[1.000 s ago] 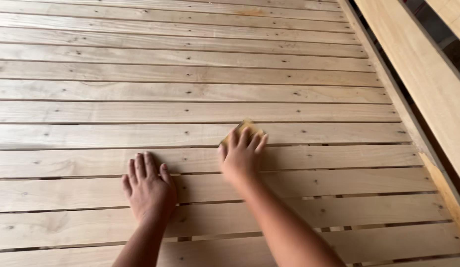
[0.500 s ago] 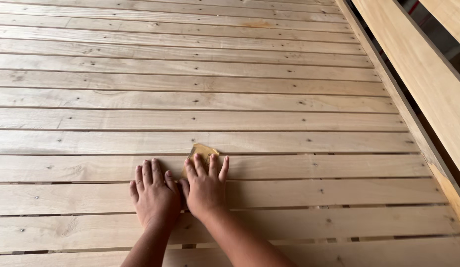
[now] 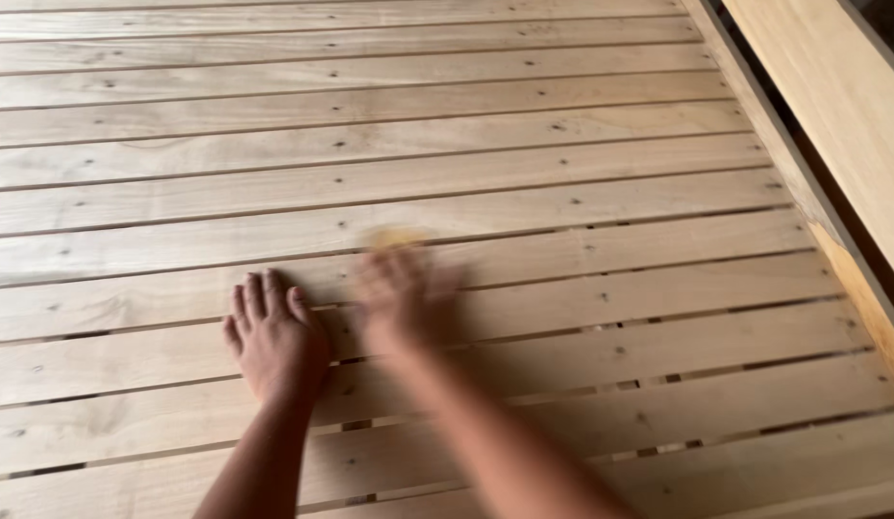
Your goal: The person sands the slatted wooden surface of a large furniture frame by hand, rubbing a piece of sandpaper back and forth across the boards. They work over different sections of the panel, steadying the frame with the other hand, and briefly lift and reposition the sandpaper as they cover new areas.
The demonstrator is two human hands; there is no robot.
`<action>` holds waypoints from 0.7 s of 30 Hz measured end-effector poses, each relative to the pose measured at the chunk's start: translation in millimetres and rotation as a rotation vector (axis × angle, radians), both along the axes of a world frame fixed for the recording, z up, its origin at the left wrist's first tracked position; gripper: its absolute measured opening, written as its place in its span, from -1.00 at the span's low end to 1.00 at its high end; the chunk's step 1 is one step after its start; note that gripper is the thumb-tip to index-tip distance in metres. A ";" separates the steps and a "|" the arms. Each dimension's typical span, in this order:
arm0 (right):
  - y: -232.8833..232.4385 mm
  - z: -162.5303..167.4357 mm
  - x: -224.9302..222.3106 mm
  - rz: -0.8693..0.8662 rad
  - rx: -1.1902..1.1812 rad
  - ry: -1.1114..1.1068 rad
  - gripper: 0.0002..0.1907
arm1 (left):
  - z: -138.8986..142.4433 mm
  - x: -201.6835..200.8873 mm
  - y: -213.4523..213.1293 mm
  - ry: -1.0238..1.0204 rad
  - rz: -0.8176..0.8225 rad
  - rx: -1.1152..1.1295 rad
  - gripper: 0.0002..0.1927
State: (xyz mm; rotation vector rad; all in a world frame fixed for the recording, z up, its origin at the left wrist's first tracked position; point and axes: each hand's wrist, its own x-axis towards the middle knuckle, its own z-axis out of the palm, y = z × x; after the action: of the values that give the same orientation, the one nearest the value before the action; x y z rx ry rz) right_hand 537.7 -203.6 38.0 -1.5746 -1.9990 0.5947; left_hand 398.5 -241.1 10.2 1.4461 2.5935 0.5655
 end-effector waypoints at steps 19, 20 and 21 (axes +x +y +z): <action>58.4 3.2 332.6 -0.426 0.107 -0.325 -0.42 | 3.7 38.5 -3.6 0.056 -0.057 0.106 -0.42; 52.8 -4.0 293.1 -0.382 -0.064 -0.343 -0.37 | 4.9 40.8 -3.7 0.026 -0.044 0.105 -0.44; 44.7 -8.0 249.7 -0.271 0.129 -0.267 -0.33 | 6.3 43.1 -3.8 -0.006 -0.035 0.105 -0.45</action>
State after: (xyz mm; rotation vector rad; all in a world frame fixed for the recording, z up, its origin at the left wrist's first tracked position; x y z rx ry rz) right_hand 787.5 -158.8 30.0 -1.8809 -1.9144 0.1541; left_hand 441.5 -244.9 16.5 1.5145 2.5648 0.7107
